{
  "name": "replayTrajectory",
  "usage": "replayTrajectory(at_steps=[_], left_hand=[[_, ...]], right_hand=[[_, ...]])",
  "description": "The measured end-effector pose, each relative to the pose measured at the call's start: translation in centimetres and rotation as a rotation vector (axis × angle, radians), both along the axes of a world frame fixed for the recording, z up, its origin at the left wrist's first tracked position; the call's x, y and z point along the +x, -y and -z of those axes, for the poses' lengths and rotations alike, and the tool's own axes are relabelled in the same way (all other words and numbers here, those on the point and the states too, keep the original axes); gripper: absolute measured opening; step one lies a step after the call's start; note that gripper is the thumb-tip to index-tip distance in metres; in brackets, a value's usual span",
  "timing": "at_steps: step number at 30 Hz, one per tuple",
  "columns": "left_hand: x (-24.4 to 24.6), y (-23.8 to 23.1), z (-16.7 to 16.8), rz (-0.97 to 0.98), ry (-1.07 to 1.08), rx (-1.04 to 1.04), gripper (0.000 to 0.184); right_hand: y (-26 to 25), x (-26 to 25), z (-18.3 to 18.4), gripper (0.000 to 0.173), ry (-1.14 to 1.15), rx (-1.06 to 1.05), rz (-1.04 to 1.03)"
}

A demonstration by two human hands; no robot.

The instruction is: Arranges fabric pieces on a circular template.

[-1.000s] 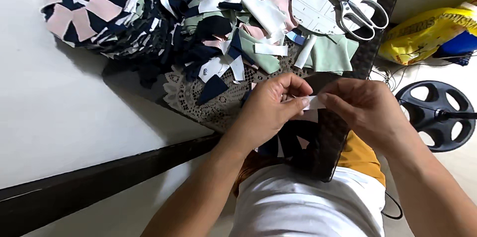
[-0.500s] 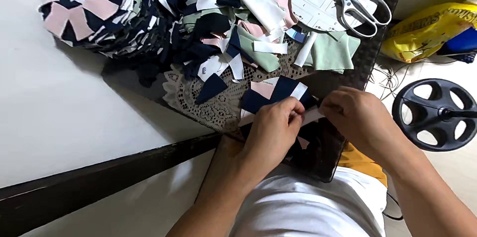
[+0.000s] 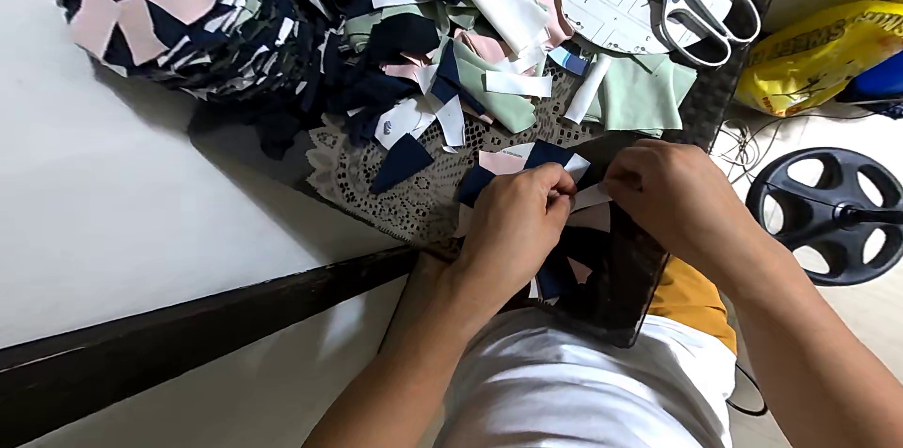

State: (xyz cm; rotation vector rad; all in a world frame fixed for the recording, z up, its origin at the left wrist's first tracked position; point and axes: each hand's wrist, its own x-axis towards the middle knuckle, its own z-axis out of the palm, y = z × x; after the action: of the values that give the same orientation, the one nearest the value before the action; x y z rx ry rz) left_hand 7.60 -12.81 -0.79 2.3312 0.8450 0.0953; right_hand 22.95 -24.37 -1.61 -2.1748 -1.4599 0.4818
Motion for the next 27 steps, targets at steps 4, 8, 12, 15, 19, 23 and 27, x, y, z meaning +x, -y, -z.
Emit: replayTrajectory(at_steps=[4,8,12,15,19,23,27], left_hand=[[0.0,-0.5,-0.2,0.02,-0.031,-0.015,0.007],[0.2,-0.6,-0.4,0.027,-0.059,-0.022,0.005],[0.4,-0.5,-0.4,0.041,-0.087,-0.002,0.006],[0.6,-0.4,-0.4,0.058,-0.099,0.032,0.006],[0.7,-0.5,-0.3,0.084,-0.11,0.067,0.006],[0.8,-0.6,-0.3,0.093,-0.121,0.043,0.006],[0.7,-1.1,-0.3,0.111,-0.111,0.015,0.006]], right_hand=[[-0.1,0.0,-0.3,0.009,0.015,-0.022,-0.013],[-0.1,0.1,-0.3,0.009,0.017,-0.038,-0.016],[-0.2,0.1,0.0,0.007,0.018,-0.021,-0.024],[-0.2,0.1,0.1,0.006,0.026,-0.018,-0.027],[-0.2,0.3,0.2,0.004,0.006,-0.011,-0.029],[0.4,0.9,-0.4,0.003,-0.112,0.012,0.039],[1.7,0.7,-0.3,0.008,-0.116,0.07,0.085]])
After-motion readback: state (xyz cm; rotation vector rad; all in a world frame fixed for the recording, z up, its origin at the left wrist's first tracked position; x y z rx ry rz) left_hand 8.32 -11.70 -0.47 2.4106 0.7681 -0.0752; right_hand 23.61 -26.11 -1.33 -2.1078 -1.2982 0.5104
